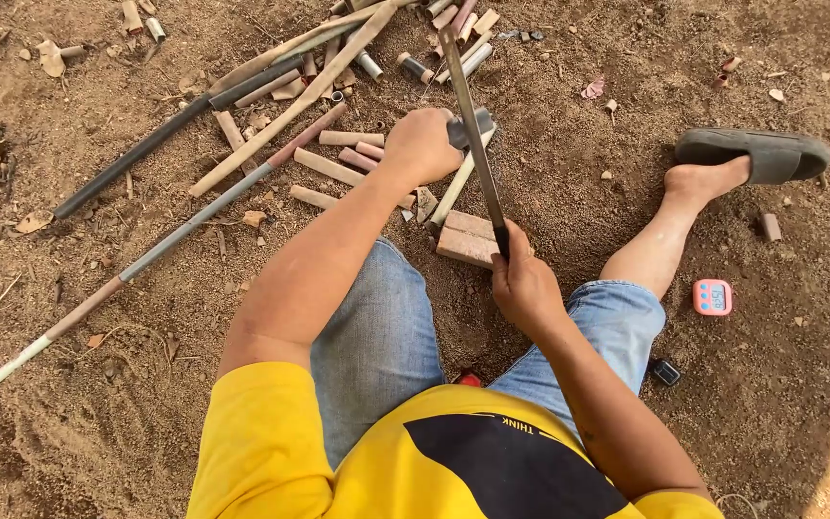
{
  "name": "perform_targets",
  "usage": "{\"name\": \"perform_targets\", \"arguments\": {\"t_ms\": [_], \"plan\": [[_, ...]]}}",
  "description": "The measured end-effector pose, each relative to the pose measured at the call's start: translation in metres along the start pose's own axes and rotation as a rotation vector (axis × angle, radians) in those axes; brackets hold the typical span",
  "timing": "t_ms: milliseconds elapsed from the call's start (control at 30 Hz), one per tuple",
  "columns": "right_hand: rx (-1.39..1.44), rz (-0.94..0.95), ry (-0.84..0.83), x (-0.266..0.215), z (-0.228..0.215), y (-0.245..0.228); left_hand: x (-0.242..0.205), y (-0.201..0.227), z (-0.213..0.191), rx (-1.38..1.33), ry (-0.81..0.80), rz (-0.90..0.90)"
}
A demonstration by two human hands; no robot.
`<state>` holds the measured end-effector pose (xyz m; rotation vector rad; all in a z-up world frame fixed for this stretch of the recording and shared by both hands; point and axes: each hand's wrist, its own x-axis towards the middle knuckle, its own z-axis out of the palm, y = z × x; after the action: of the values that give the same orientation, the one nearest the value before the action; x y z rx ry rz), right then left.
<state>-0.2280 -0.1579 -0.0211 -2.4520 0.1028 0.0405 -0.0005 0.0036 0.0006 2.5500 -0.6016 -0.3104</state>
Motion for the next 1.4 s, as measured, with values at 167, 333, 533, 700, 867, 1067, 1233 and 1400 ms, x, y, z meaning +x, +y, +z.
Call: {"name": "perform_targets", "arguments": {"t_ms": [167,333,533,700,867,1067,1233,1400], "plan": [[-0.010,-0.016,0.004,0.011,-0.010,-0.005,-0.001,0.007,0.019,0.082,-0.122,0.075],[-0.029,-0.015,0.031,0.011,-0.012,-0.009,0.008,0.007,0.009,-0.027,-0.053,-0.043],[-0.044,-0.034,0.019,0.013,-0.004,-0.003,0.012,-0.008,0.035,0.066,-0.185,0.019],[-0.042,-0.024,0.047,0.022,-0.015,-0.010,0.001,0.017,0.010,0.013,-0.101,0.035],[-0.029,-0.010,-0.001,0.009,0.005,0.002,0.003,-0.002,0.006,-0.047,-0.036,-0.042],[-0.043,-0.010,0.027,0.023,-0.012,-0.007,-0.004,0.017,0.022,0.054,-0.131,0.113],[0.003,0.003,0.012,0.007,-0.002,-0.011,-0.017,0.024,-0.021,-0.035,-0.102,0.007],[-0.021,0.065,0.048,0.001,0.000,-0.007,-0.018,0.029,-0.003,0.134,-0.308,0.034]]}}
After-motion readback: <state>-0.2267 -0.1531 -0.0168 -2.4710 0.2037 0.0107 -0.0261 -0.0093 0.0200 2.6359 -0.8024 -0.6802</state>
